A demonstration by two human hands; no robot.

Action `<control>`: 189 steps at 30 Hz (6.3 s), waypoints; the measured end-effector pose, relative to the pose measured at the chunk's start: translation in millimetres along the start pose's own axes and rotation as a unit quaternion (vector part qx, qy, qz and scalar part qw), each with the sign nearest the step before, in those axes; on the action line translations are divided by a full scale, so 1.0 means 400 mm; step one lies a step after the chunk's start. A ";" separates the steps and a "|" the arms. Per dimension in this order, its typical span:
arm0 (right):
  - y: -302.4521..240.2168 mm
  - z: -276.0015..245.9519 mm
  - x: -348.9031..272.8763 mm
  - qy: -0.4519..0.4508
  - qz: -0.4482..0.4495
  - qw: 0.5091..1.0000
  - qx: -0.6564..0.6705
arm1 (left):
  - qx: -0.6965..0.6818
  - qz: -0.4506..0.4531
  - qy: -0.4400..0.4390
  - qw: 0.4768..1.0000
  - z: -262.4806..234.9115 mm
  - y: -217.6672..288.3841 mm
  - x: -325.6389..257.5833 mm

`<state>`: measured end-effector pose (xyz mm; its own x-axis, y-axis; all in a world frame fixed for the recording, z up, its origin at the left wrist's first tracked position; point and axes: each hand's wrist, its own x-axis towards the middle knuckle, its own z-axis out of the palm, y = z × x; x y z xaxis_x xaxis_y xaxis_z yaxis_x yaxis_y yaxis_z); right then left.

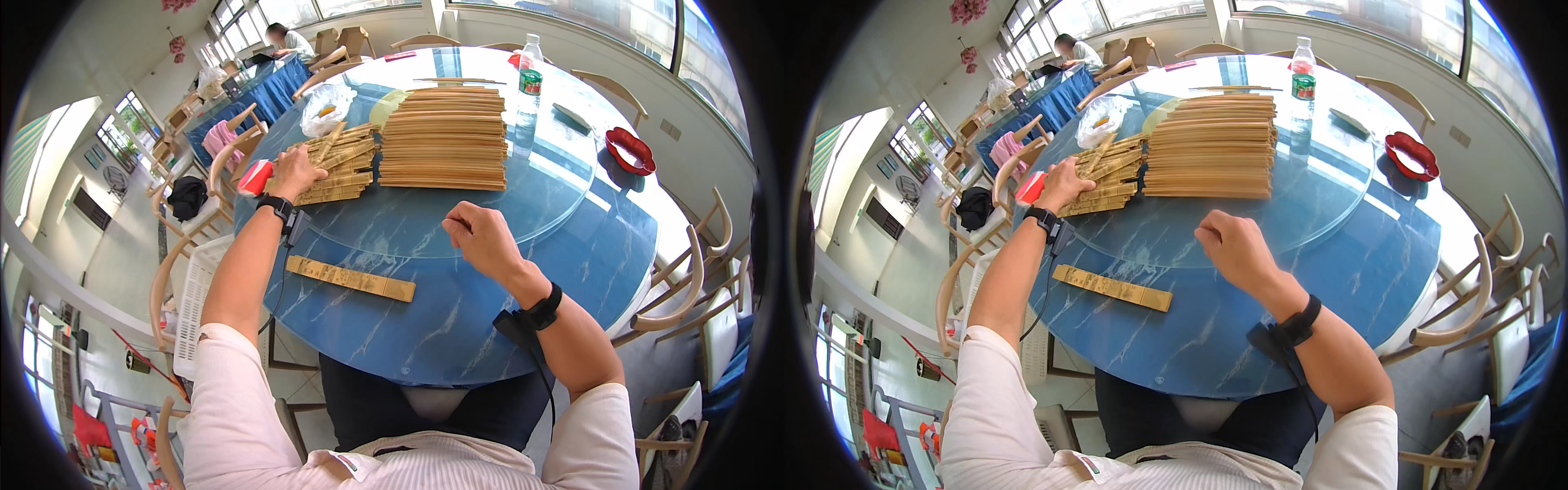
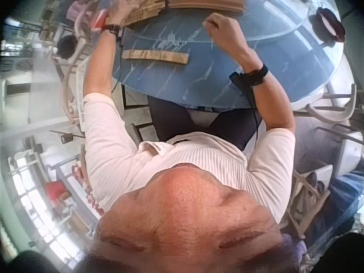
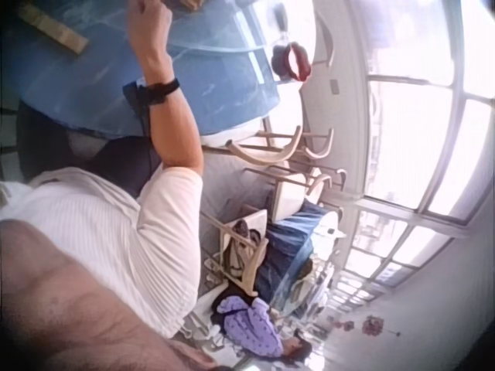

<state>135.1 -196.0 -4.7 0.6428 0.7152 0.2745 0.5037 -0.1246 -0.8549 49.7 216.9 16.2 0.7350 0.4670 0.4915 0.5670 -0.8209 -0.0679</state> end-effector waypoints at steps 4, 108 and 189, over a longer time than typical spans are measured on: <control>-0.002 0.007 0.006 0.013 -0.035 0.999 -0.018 | -0.158 0.080 -0.126 0.976 0.023 -0.121 0.042; -0.022 -0.053 0.014 -0.100 0.007 0.992 0.077 | -0.680 0.005 -0.056 0.731 -0.265 0.329 -0.310; 0.010 0.007 0.006 0.031 -0.096 0.993 0.056 | -0.854 -0.047 0.035 0.517 -0.163 0.402 -0.344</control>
<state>137.2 -193.0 -8.7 0.5765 0.6746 0.4611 0.5557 0.0900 -0.8265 15.6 -0.8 -5.9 0.6845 0.5672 0.4580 -0.6010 0.0835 0.7949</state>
